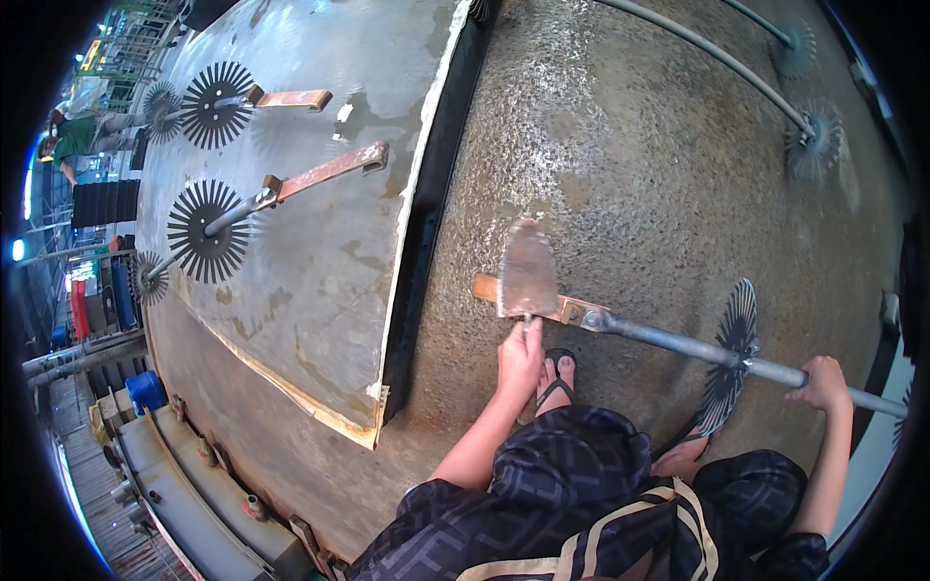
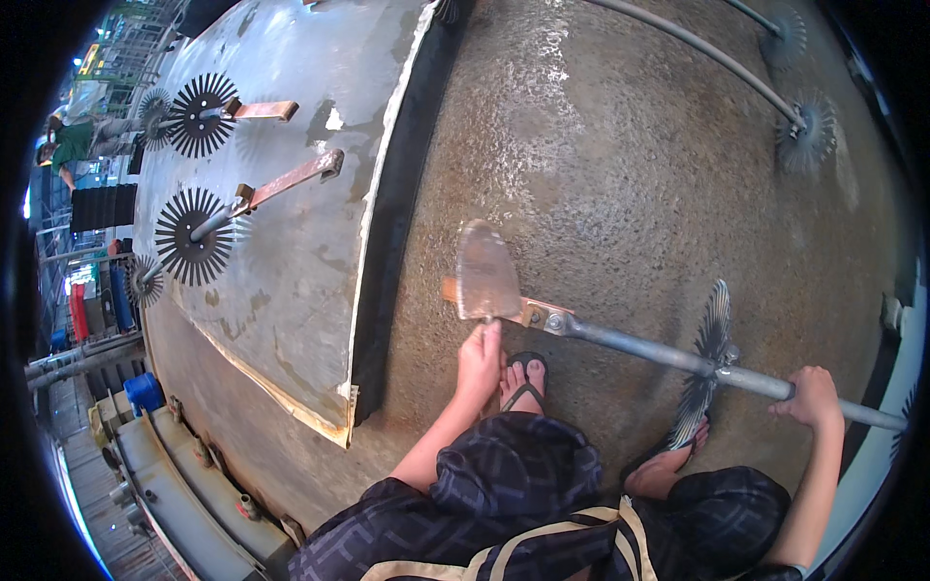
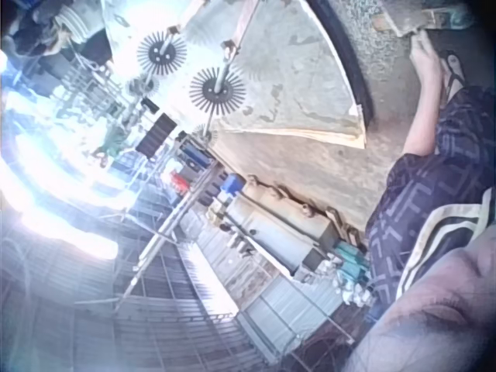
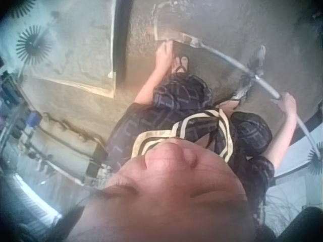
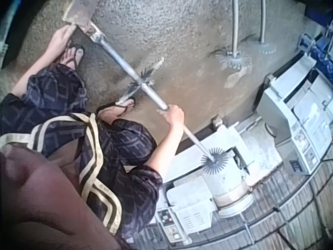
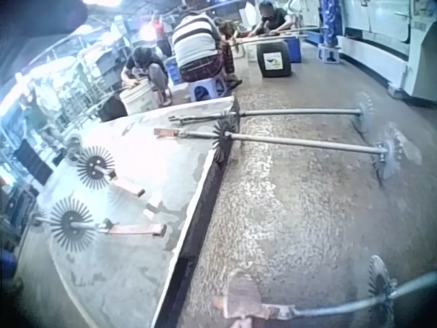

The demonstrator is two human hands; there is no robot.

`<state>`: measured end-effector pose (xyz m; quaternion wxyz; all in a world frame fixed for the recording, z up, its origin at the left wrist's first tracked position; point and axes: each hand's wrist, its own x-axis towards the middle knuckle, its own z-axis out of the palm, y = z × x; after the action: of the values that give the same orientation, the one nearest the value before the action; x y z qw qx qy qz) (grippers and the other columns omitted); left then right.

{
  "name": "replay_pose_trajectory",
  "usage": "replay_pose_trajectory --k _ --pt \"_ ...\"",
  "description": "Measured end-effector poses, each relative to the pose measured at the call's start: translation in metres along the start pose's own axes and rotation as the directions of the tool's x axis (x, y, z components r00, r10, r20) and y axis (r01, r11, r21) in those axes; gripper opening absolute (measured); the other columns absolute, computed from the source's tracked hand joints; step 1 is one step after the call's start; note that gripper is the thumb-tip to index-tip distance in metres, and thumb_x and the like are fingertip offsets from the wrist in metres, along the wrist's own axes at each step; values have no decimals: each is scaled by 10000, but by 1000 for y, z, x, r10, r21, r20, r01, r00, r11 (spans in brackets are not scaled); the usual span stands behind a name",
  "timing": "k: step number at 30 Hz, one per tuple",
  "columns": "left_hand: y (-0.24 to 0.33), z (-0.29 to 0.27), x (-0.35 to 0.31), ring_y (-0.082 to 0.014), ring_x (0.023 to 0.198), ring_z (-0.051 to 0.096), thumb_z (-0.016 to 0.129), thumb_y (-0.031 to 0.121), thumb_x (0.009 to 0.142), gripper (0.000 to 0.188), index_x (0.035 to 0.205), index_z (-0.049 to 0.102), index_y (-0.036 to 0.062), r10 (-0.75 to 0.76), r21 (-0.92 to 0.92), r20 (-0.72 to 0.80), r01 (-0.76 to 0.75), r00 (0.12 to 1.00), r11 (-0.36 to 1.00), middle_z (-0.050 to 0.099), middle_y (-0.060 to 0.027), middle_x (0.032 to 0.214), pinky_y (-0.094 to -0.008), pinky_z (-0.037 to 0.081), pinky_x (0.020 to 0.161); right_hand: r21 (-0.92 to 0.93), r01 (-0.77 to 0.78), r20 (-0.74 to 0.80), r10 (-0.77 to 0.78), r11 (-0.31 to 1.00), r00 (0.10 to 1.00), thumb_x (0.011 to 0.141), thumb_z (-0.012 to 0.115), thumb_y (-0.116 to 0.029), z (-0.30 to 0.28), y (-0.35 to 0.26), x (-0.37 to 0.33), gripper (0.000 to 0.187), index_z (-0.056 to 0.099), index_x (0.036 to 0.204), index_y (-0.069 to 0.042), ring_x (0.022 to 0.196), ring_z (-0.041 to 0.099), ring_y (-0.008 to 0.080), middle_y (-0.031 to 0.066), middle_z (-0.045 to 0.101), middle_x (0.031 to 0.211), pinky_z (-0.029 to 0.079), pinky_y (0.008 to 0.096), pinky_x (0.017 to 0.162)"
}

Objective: The person uses a hand trowel to smooth a wet concrete surface in a workshop. They repeatedly scrape and level the material along a seam between two sections, occasionally switching tools and adjusting their position while other workers are visible in the background.

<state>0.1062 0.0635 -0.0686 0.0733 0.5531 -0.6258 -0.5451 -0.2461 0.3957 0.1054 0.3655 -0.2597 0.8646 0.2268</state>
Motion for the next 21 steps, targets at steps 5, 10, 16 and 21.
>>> replay_pose_trajectory --k 5,10,16,21 --pt "21 -7 14 -100 387 454 453 356 974 355 809 511 47 -190 -200 -17 183 982 963 488 -18 506 -265 360 369 26 -27 22 27 999 999 470 852 -309 -1 0 -1 410 700 713 -17 716 648 332 183 649 690 512 395 737" --pt "12 -2 12 -105 371 432 453 343 977 342 803 482 50 -84 -123 6 84 996 989 465 -19 490 -265 354 357 36 -45 39 44 998 998 460 851 -315 -3 1 0 417 695 699 -11 719 643 341 193 645 690 510 398 735" --pt "9 4 3 -108 381 446 451 351 976 364 791 499 41 -6 -41 -13 5 1000 999 471 -24 493 -266 357 361 12 15 -14 -15 1000 1000 461 841 -326 9 13 3 404 696 691 -27 689 644 319 165 645 677 513 392 706" --pt "-8 5 0 -106 398 466 436 370 977 401 783 502 26 81 57 2 -81 997 995 483 -28 496 -274 372 377 13 -5 16 5 1000 1000 480 837 -344 3 7 3 406 710 719 -42 727 647 323 166 654 697 509 391 755"
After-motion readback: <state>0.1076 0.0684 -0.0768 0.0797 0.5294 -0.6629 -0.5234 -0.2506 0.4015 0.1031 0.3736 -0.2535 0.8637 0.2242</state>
